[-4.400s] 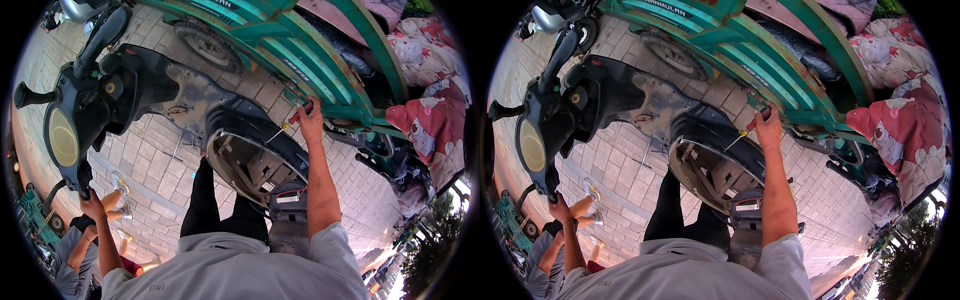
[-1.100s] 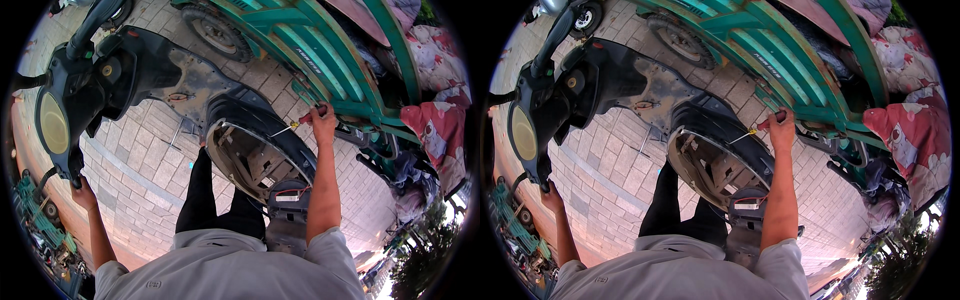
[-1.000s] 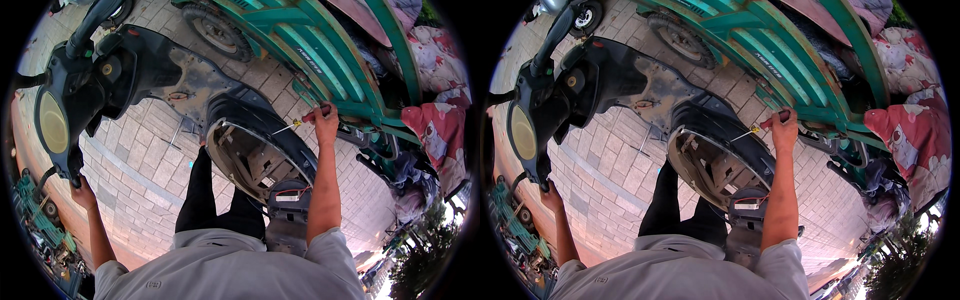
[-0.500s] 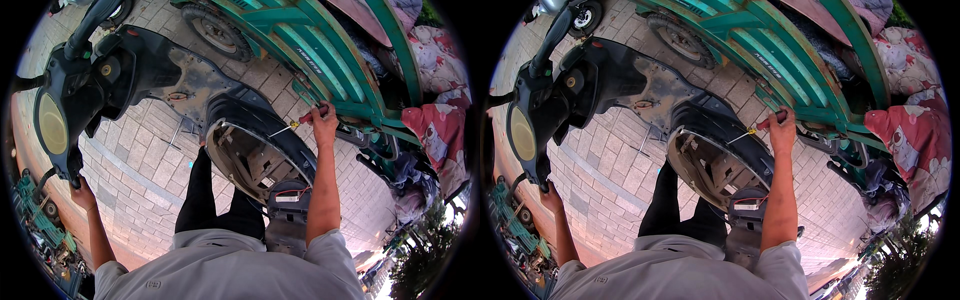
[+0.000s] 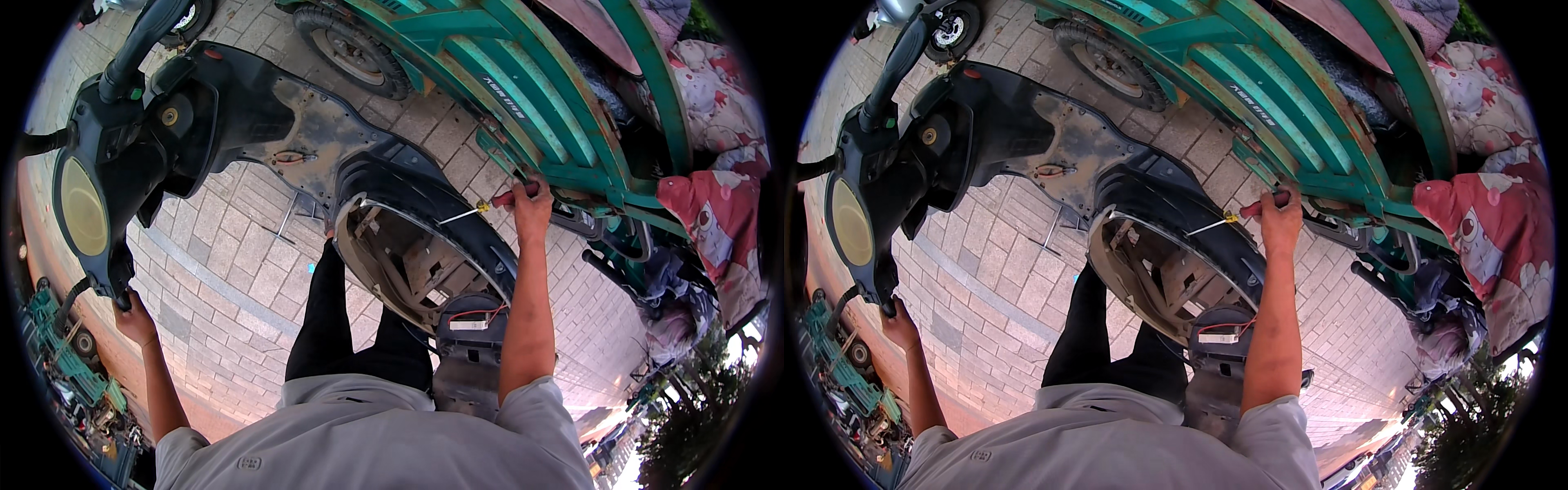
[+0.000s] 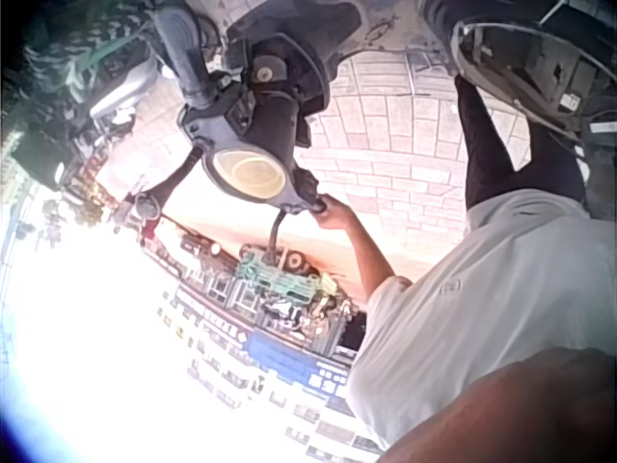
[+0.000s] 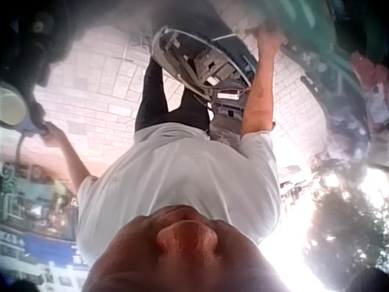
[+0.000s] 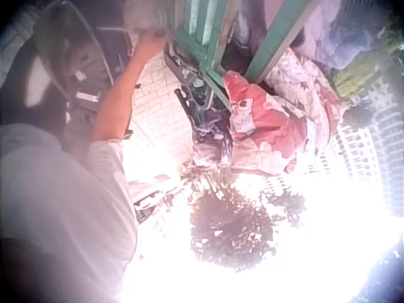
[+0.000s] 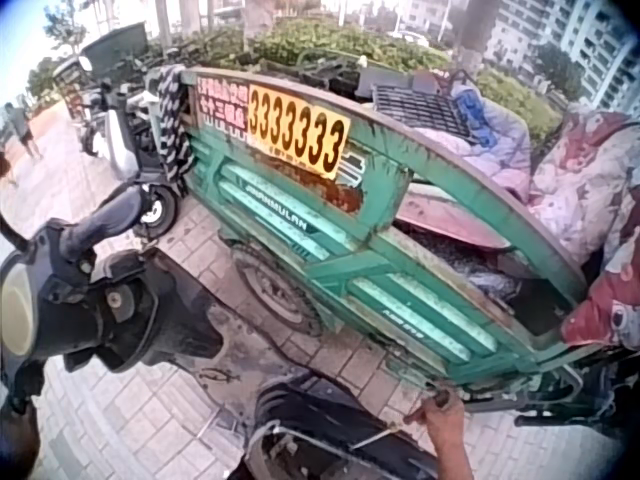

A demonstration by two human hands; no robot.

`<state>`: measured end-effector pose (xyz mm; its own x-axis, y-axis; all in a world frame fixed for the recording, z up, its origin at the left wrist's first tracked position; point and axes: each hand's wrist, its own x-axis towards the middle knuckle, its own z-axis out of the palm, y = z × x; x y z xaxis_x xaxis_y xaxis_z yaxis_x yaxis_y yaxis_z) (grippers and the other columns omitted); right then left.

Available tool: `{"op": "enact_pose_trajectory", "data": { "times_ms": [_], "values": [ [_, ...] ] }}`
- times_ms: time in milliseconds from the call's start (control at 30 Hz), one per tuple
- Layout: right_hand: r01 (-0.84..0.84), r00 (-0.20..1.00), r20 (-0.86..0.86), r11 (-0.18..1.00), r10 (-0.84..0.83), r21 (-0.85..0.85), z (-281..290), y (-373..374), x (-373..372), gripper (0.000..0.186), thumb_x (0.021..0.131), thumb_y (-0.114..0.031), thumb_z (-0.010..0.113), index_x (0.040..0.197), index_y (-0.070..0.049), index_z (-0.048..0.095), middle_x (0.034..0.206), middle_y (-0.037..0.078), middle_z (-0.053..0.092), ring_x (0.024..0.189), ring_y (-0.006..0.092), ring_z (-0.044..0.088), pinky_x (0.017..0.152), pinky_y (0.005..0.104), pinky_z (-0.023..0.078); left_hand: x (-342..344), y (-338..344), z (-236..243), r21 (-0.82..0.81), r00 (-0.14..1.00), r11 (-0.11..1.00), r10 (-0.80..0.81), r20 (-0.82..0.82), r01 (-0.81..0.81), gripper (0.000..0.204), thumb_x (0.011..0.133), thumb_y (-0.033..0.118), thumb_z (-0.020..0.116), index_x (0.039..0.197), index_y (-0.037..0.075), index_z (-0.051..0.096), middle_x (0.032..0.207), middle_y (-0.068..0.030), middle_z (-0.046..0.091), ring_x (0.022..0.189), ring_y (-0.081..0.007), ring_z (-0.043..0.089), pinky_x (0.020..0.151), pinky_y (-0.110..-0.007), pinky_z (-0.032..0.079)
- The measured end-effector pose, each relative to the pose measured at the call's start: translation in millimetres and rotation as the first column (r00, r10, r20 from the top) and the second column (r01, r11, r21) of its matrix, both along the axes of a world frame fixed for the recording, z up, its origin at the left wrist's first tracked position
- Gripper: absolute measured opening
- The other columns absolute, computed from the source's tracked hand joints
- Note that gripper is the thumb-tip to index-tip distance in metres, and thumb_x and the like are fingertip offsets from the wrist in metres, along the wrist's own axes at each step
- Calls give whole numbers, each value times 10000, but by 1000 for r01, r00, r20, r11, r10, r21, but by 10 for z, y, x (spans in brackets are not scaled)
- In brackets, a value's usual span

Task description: The person uses a screwdriver and pliers to remove plastic body panels and work on the internal frame and wiring of an electric scooter.

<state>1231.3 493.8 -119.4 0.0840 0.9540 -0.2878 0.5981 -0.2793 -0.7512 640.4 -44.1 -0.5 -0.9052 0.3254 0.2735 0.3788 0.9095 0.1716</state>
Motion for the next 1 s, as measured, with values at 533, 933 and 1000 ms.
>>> {"op": "enact_pose_trajectory", "data": {
  "times_ms": [533, 933, 1000],
  "values": [
    [113, 993, 59, 984, -106, -137, -115, -12, 166, 398, 881, -177, 732, 1137, 99, 603, 885, 128, 676, 645, 186, 692, 530, 302, 597, 22, 35, 19, 6, 1000, 1000, 15, 16, -15, 404, 933, 335, 686, 1142, -11, 705, 906, -212, 740, 763, -353, 700, 688, -446, 524],
    [-343, 818, 464, 936, 341, -83, 431, 242, -482, 394, 886, -357, 753, 1053, -12, 664, 815, 122, 712, 775, 259, 732, 686, 377, 579, -20, -35, -18, 27, 1000, 999, -17, 14, 16, 390, 936, 325, 683, 1131, -11, 704, 929, -214, 746, 787, -373, 712, 686, -450, 527],
    [-361, 623, 674, 910, 397, -203, 601, 290, -798, 435, 878, -449, 742, 974, -32, 664, 817, 113, 726, 846, 318, 730, 790, 427, 561, -18, -34, -10, 5, 1000, 1000, 6, 26, -6, 390, 936, 328, 683, 1126, -11, 704, 932, -214, 745, 792, -375, 711, 690, -454, 526]
  ]
}}
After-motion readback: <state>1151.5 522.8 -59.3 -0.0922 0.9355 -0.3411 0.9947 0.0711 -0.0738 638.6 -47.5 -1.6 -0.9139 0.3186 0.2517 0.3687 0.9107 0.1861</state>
